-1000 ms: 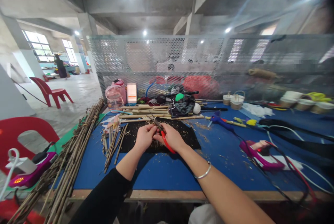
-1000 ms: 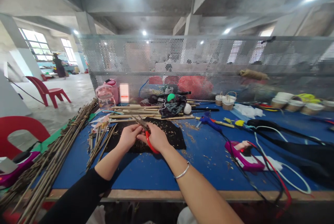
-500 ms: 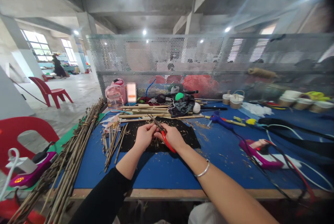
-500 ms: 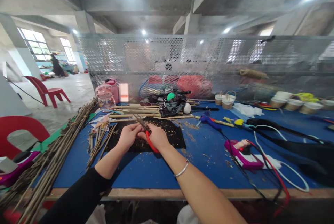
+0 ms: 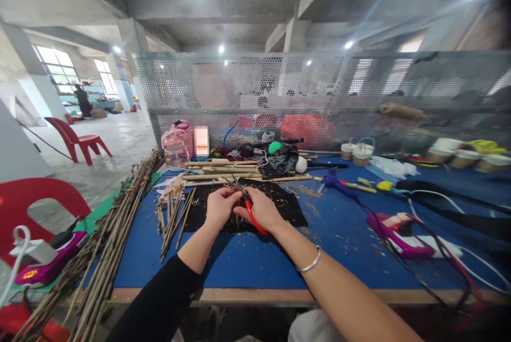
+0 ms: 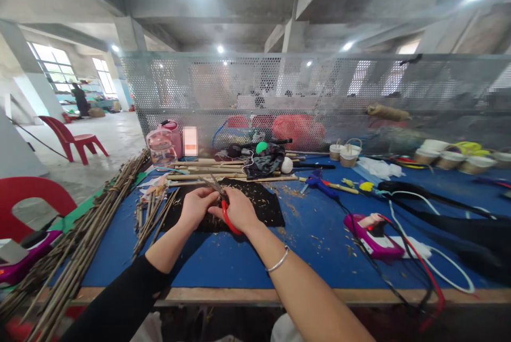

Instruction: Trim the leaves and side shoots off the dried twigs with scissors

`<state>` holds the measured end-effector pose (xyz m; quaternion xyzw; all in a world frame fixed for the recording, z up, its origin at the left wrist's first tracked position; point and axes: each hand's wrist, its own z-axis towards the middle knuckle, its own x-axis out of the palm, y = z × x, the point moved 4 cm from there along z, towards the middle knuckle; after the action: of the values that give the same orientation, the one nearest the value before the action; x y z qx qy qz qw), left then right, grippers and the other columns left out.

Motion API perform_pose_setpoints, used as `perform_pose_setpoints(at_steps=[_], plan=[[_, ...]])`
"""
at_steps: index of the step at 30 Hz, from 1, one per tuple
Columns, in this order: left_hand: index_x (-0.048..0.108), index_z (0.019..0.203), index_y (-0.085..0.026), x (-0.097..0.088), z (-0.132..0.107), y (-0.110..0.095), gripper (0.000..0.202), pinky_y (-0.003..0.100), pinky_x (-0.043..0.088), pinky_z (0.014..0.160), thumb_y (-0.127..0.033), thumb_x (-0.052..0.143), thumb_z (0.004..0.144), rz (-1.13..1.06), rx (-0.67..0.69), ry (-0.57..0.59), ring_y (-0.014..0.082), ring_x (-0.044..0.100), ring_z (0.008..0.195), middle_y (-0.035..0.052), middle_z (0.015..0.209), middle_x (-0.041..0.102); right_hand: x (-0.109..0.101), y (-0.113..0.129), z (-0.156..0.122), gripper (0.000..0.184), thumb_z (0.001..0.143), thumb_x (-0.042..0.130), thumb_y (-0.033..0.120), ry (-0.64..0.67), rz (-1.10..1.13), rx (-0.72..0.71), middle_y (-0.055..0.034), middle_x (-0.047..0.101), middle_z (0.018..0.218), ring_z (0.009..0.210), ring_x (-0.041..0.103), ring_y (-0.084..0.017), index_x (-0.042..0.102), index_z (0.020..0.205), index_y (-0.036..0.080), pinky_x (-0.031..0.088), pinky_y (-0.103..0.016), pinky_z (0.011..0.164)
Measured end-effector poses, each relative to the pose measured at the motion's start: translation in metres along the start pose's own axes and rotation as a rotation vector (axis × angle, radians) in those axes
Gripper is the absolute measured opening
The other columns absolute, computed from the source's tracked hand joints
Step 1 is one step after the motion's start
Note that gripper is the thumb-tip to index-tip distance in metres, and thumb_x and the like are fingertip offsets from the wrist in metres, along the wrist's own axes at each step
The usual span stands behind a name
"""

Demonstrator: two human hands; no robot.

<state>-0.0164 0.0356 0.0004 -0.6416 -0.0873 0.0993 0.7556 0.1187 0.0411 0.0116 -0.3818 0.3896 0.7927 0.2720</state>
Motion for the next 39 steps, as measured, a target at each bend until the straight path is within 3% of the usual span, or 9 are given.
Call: perform_pose_setpoints(at_steps=[6, 15, 19, 23, 29, 32, 36, 39], plan=[[0.070, 0.072, -0.011, 0.000, 0.001, 0.002, 0.025, 0.023, 0.041, 0.054, -0.030, 0.072, 0.057, -0.007, -0.005, -0.002, 0.0133, 0.056, 0.056, 0.0058, 0.066, 0.067, -0.002, -0.001, -0.002, 0.040, 0.074, 0.056, 0.051, 0.001, 0.091, 0.034, -0.0045, 0.065, 0.090, 0.080, 0.060, -0.018, 0.056, 0.104, 0.023, 0.042, -0.025, 0.067], [0.070, 0.088, -0.012, 0.006, 0.001, 0.003, 0.036, 0.025, 0.047, 0.062, -0.032, 0.072, 0.058, -0.168, -0.061, 0.081, 0.0155, 0.060, 0.067, 0.0085, 0.082, 0.070, -0.002, -0.008, 0.000, 0.043, 0.077, 0.050, 0.055, 0.034, 0.087, 0.106, -0.0035, 0.066, 0.075, 0.068, 0.062, -0.018, 0.059, 0.105, 0.024, 0.042, -0.025, 0.063], [0.070, 0.089, -0.011, 0.004, -0.001, 0.001, 0.038, 0.023, 0.045, 0.058, -0.033, 0.072, 0.058, -0.234, -0.093, 0.037, 0.0129, 0.058, 0.061, 0.0069, 0.077, 0.069, -0.003, -0.005, 0.001, 0.046, 0.074, 0.055, 0.053, 0.019, 0.036, 0.077, -0.0052, 0.066, 0.086, 0.078, 0.061, -0.020, 0.056, 0.108, 0.023, 0.042, -0.026, 0.068], [0.072, 0.081, -0.011, 0.001, -0.002, -0.004, 0.032, 0.023, 0.043, 0.056, -0.035, 0.070, 0.060, -0.090, -0.050, 0.033, 0.0140, 0.058, 0.060, 0.0058, 0.069, 0.069, -0.002, -0.002, 0.001, 0.053, 0.071, 0.059, 0.051, 0.007, 0.069, -0.013, -0.0092, 0.061, 0.103, 0.091, 0.057, -0.020, 0.052, 0.112, 0.018, 0.042, -0.028, 0.076], [0.072, 0.085, -0.012, 0.002, 0.000, 0.000, 0.033, 0.026, 0.046, 0.064, -0.035, 0.070, 0.061, -0.072, -0.011, 0.066, 0.0176, 0.060, 0.071, 0.0078, 0.082, 0.070, -0.003, -0.007, 0.000, 0.040, 0.076, 0.055, 0.050, 0.037, 0.143, 0.022, -0.0039, 0.066, 0.089, 0.077, 0.061, -0.018, 0.056, 0.107, 0.025, 0.042, -0.026, 0.068], [0.070, 0.092, -0.012, 0.004, 0.002, 0.004, 0.038, 0.023, 0.044, 0.058, -0.035, 0.069, 0.062, -0.137, -0.032, 0.077, 0.0139, 0.058, 0.064, 0.0076, 0.082, 0.069, -0.004, -0.009, 0.001, 0.036, 0.076, 0.055, 0.049, 0.010, 0.145, 0.054, -0.0031, 0.067, 0.084, 0.074, 0.061, -0.018, 0.058, 0.104, 0.026, 0.042, -0.025, 0.065], [0.070, 0.087, -0.009, 0.007, 0.001, 0.006, 0.038, 0.020, 0.035, 0.045, -0.038, 0.068, 0.062, -0.104, -0.068, 0.119, 0.0074, 0.046, 0.045, 0.0041, 0.062, 0.065, -0.005, -0.011, 0.002, 0.033, 0.078, 0.054, 0.046, -0.008, 0.133, 0.076, -0.0021, 0.066, 0.076, 0.067, 0.060, -0.016, 0.058, 0.102, 0.024, 0.040, -0.023, 0.060], [0.070, 0.083, -0.010, 0.007, 0.000, 0.005, 0.034, 0.020, 0.037, 0.047, -0.037, 0.068, 0.062, -0.114, -0.074, 0.119, 0.0084, 0.048, 0.048, 0.0039, 0.063, 0.065, -0.005, -0.009, 0.002, 0.035, 0.075, 0.057, 0.046, -0.001, 0.094, 0.060, -0.0023, 0.065, 0.079, 0.070, 0.060, -0.016, 0.056, 0.102, 0.023, 0.040, -0.023, 0.061]])
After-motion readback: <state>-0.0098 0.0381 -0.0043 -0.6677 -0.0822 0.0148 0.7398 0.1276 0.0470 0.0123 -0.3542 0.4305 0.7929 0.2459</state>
